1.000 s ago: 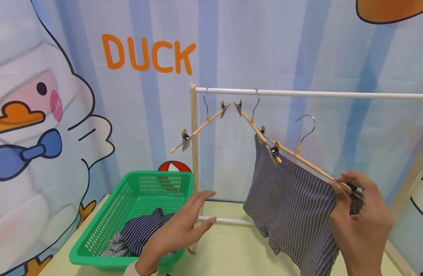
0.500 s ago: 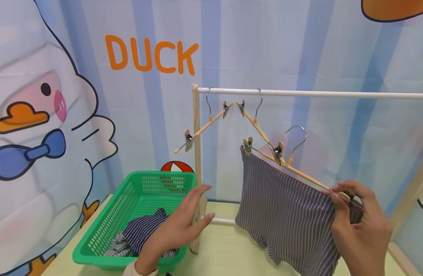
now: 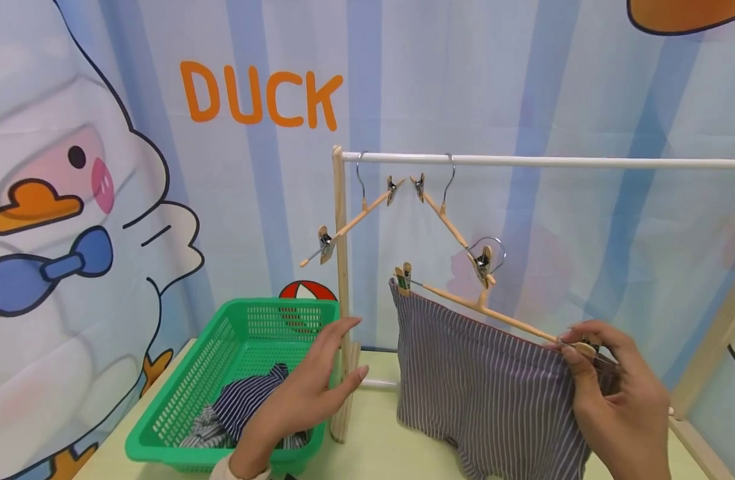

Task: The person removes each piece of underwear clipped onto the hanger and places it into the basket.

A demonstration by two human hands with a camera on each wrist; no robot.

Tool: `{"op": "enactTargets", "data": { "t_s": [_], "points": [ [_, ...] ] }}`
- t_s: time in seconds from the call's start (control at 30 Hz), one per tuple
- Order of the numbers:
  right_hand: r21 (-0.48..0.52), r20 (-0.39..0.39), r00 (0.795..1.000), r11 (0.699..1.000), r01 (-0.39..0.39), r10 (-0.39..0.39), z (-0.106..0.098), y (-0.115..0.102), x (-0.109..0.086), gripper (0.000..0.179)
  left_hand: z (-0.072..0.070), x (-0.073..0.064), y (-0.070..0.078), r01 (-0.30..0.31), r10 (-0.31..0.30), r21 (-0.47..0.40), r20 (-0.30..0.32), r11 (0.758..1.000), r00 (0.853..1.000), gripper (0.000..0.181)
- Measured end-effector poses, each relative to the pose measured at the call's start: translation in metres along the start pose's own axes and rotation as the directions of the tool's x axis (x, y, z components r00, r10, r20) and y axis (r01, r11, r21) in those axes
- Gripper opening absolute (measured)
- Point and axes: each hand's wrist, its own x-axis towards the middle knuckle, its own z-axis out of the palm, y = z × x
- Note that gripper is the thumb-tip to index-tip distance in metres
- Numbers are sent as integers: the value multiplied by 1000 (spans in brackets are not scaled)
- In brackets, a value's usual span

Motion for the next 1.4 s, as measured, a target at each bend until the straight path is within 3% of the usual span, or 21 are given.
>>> {"op": "enactTargets", "data": {
  "t_s": [0.3,0.53,0.8,1.03,1.23,1.4],
  "points": [
    [25,48,999,999,21,-22,1,5,-4,32,0,-3,-1,19,-19,-21,-6,1000,1000,66],
    [94,127,989,994,59,-71,1,6,-8,33,-3,-8,-6,61,-61,-42,-14,997,998,66],
    [120,152,986,991,56,-74,1,6,-11,36,-5,-3,-9,72,-73,-62,-21,996,997,70],
    [153,208,966,980,124,-155,0,5,-6,33,-8,1,-10,80,-85,-93,-52,992,995,72],
    [174,262,949,976,131,-174,-4,1,-7,33,-8,2,-11,94,-101,-105,-61,990,993,71],
    [290,303,929,949,125,-215,-6,1,-7,34,-7,2,-12,106,-112,-112,-51,988,992,70]
  ]
}}
